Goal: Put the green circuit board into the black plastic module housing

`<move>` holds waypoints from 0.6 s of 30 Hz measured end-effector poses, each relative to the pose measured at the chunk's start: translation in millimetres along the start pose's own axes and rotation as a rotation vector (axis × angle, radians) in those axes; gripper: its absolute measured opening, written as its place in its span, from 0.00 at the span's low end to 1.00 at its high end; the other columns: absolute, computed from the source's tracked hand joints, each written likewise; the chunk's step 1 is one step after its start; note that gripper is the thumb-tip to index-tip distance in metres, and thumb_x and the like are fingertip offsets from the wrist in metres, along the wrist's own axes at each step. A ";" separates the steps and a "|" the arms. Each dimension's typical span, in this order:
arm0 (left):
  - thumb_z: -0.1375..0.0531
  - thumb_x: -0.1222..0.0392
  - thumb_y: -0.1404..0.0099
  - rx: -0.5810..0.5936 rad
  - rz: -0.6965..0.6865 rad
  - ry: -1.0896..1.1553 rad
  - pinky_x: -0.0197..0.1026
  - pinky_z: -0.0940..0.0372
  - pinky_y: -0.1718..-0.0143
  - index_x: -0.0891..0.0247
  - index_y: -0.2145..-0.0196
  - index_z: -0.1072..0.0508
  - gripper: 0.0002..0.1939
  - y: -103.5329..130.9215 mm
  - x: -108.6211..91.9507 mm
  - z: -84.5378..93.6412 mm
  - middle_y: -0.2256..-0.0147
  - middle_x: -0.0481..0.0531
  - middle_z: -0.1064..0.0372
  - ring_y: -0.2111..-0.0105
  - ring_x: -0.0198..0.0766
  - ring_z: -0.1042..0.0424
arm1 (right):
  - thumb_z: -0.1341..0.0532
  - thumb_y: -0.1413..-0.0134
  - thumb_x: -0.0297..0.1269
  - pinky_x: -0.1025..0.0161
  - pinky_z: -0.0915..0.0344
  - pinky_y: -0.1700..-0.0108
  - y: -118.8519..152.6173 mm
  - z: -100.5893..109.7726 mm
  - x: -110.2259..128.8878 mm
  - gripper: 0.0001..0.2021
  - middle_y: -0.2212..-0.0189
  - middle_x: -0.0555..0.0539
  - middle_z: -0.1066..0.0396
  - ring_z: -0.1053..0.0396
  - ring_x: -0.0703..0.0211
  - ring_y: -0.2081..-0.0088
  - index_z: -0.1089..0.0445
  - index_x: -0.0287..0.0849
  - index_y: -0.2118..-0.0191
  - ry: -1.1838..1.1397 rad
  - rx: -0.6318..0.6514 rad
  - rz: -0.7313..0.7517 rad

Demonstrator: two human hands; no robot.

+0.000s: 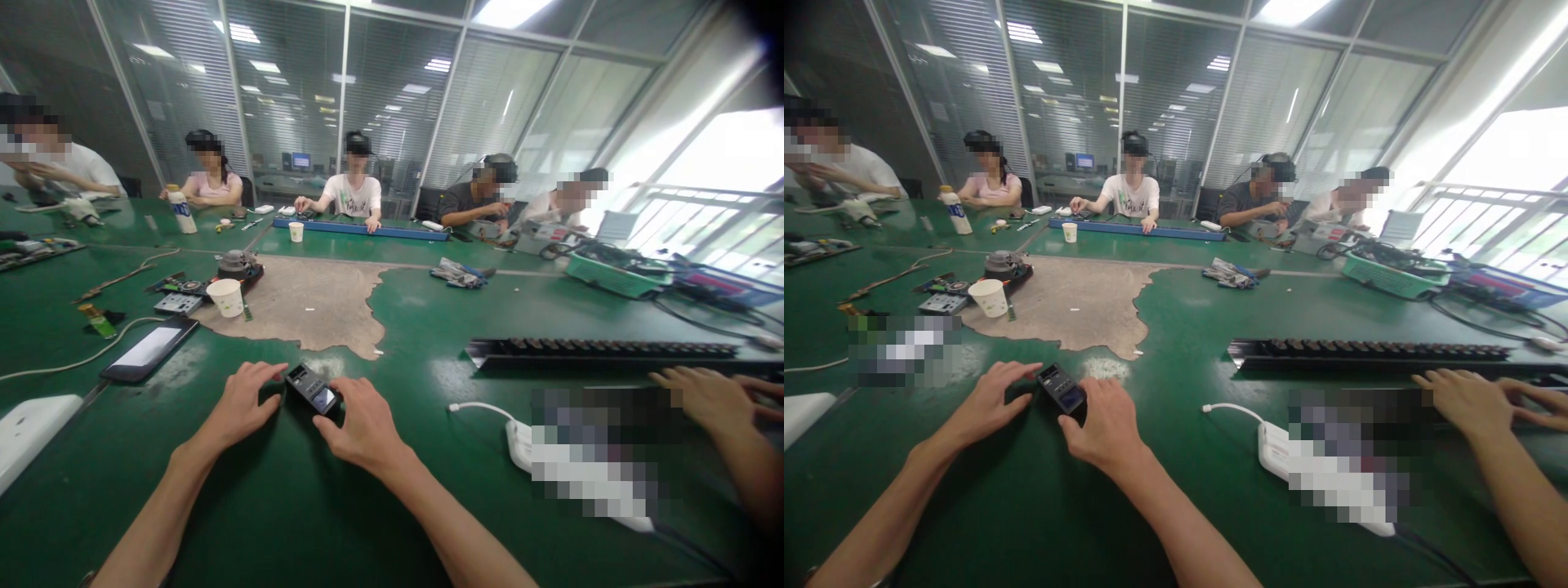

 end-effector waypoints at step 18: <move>0.42 0.55 0.36 0.043 -0.010 0.003 0.47 0.41 0.54 0.56 0.44 0.31 0.22 1.4 -4.6 -4.5 0.55 0.52 0.29 0.54 0.47 0.35 | 0.35 0.47 0.38 0.58 0.32 0.55 -12.1 30.5 -16.7 0.21 0.56 0.44 0.27 0.30 0.54 0.59 0.31 0.43 0.47 -0.331 -0.311 -0.075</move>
Point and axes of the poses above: each hand's wrist, its own y-axis away from the middle knuckle, its own z-axis out of the back of the hand, x = y × z, the point moved 7 cm from there along -y, towards the middle knuckle
